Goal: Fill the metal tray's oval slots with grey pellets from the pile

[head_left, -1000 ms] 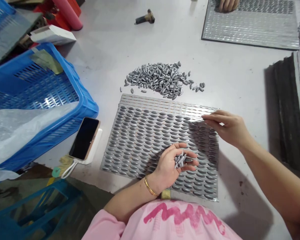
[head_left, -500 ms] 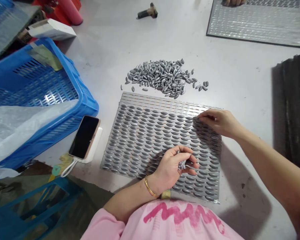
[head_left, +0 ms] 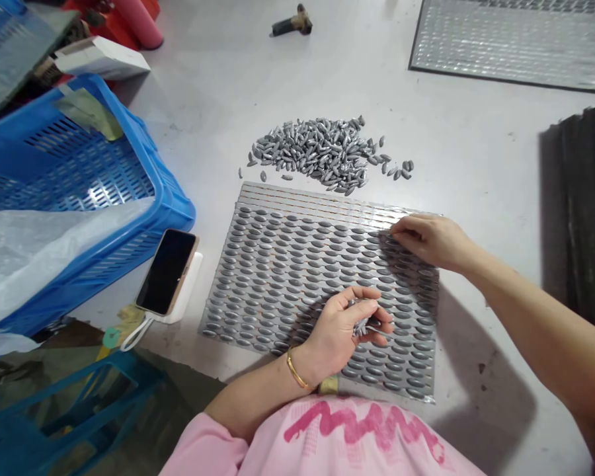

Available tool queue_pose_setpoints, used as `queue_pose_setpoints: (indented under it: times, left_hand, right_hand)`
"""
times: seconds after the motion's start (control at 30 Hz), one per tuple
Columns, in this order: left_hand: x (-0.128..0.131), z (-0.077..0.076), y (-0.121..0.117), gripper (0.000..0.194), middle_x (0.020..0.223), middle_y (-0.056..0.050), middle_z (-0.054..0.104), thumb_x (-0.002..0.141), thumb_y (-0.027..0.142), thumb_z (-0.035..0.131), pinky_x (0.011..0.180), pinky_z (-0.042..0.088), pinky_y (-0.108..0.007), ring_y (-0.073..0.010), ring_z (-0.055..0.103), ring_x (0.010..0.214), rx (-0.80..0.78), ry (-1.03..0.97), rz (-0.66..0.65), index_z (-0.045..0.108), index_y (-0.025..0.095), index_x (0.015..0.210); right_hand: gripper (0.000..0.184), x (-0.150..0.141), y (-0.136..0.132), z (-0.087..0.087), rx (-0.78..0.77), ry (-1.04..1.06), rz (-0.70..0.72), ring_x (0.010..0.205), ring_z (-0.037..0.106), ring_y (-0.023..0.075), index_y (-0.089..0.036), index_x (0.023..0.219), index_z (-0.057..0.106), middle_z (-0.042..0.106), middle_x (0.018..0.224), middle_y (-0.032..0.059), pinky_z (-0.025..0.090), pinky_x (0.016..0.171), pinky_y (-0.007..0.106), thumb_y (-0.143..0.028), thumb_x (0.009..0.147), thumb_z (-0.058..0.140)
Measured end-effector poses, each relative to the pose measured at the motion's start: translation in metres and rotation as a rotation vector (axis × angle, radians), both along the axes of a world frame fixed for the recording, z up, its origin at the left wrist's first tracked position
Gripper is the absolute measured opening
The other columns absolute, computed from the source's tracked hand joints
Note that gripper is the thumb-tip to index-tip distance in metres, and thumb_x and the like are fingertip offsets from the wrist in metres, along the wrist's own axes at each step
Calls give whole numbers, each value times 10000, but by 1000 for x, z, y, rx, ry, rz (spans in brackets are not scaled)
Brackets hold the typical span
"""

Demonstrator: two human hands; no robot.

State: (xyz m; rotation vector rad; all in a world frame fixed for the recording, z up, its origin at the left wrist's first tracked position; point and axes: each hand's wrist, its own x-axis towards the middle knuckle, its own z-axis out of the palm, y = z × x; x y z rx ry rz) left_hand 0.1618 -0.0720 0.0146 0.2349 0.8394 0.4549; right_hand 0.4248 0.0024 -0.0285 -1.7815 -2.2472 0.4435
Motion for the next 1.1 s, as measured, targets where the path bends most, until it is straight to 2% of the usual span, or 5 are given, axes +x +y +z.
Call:
queue_pose_setpoints:
  times: [0.47,0.6,0.8,0.97,1.1]
  left_hand:
    - [0,-8,0,305,838,-65,688,784,334,753,581,510,-235,-131,634,696,5,12,37,697,123,997]
    - [0,-7,0,293,867,-70,706,759,323,784,618,513,-241,-134,648,713,-5,38,91,650,142,946]
    - [2,-10,-2,308,799,-16,657,761,357,801,585,505,-213,-120,631,708,7,23,94,576,171,861]
    - [5,-12,-6,314,776,0,622,752,387,808,519,488,-184,-109,617,673,13,12,66,625,164,876]
    - [4,-11,-3,277,863,-65,693,837,378,680,486,490,-202,-160,685,665,-71,-15,55,644,152,992]
  right_hand:
    - [147,1,5,3,-94,29,-33,688,616,178,-242,853,690,714,851,28,439,594,303,-299,868,556]
    - [154,-14,-25,24,15,259,-45,673,604,175,-236,952,696,701,837,43,477,612,323,-349,916,598]
    - [245,-58,-86,34,-89,717,133,958,678,206,-291,1131,694,715,1053,52,567,802,344,-200,905,658]
    - [215,-84,-112,27,41,807,3,979,684,216,-270,1083,693,717,1049,64,578,815,361,-154,911,637]
    - [258,-68,-113,30,48,762,-143,948,703,201,-283,1162,668,741,1071,47,584,791,328,-180,933,610]
